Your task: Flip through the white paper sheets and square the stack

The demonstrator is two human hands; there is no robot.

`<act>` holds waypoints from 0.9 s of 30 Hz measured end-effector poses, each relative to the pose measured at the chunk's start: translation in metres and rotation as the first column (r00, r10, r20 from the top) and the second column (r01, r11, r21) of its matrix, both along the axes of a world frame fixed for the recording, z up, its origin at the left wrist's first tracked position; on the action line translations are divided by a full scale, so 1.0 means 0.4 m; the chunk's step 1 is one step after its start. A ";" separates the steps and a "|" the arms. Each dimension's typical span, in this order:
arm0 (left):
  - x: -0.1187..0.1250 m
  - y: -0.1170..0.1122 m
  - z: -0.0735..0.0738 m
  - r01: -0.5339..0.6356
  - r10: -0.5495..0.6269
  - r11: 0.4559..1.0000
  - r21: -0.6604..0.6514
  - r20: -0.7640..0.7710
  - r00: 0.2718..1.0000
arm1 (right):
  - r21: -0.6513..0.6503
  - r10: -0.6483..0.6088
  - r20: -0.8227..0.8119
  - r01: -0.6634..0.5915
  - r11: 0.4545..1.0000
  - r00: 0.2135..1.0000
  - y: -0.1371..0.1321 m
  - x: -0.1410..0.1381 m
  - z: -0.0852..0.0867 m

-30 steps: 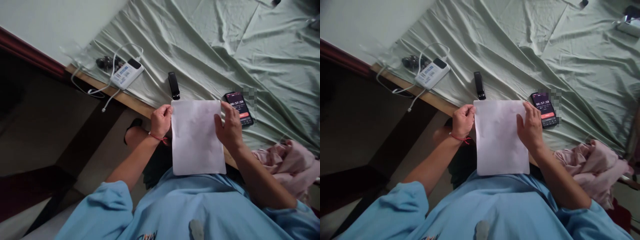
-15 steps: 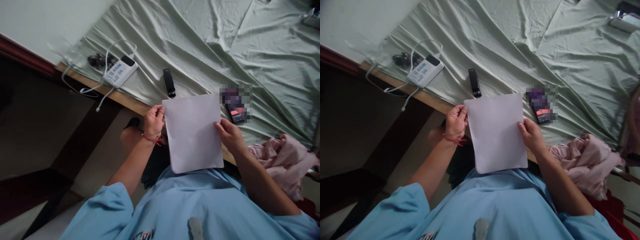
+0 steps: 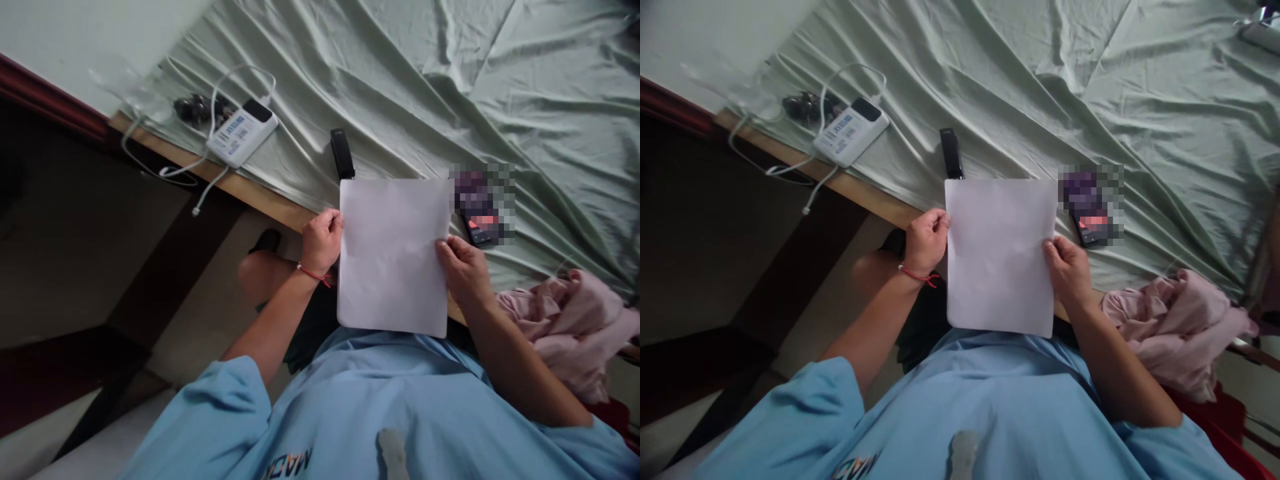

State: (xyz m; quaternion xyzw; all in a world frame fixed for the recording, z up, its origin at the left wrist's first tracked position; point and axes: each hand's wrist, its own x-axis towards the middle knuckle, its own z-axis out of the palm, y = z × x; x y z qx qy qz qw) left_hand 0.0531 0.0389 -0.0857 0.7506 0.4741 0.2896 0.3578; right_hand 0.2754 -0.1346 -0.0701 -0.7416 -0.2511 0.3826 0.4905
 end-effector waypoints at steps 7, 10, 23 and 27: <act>0.001 0.003 -0.014 -0.005 0.008 0.999 0.048 -0.065 0.998 | -0.011 -0.023 0.458 0.031 0.999 0.889 0.019 0.001 0.011; 0.002 0.002 -0.016 -0.002 0.007 0.998 0.062 -0.080 0.997 | 0.004 -0.041 0.492 0.045 0.999 0.870 0.032 0.007 0.002; 0.019 0.008 -0.011 -0.098 0.098 0.995 0.001 -0.092 0.991 | -0.025 -0.013 0.778 0.051 0.998 0.629 0.038 -0.010 -0.044; 0.021 0.009 -0.009 -0.098 0.097 0.995 -0.007 -0.086 0.992 | -0.016 -0.019 0.780 0.050 0.999 0.626 0.040 -0.012 -0.044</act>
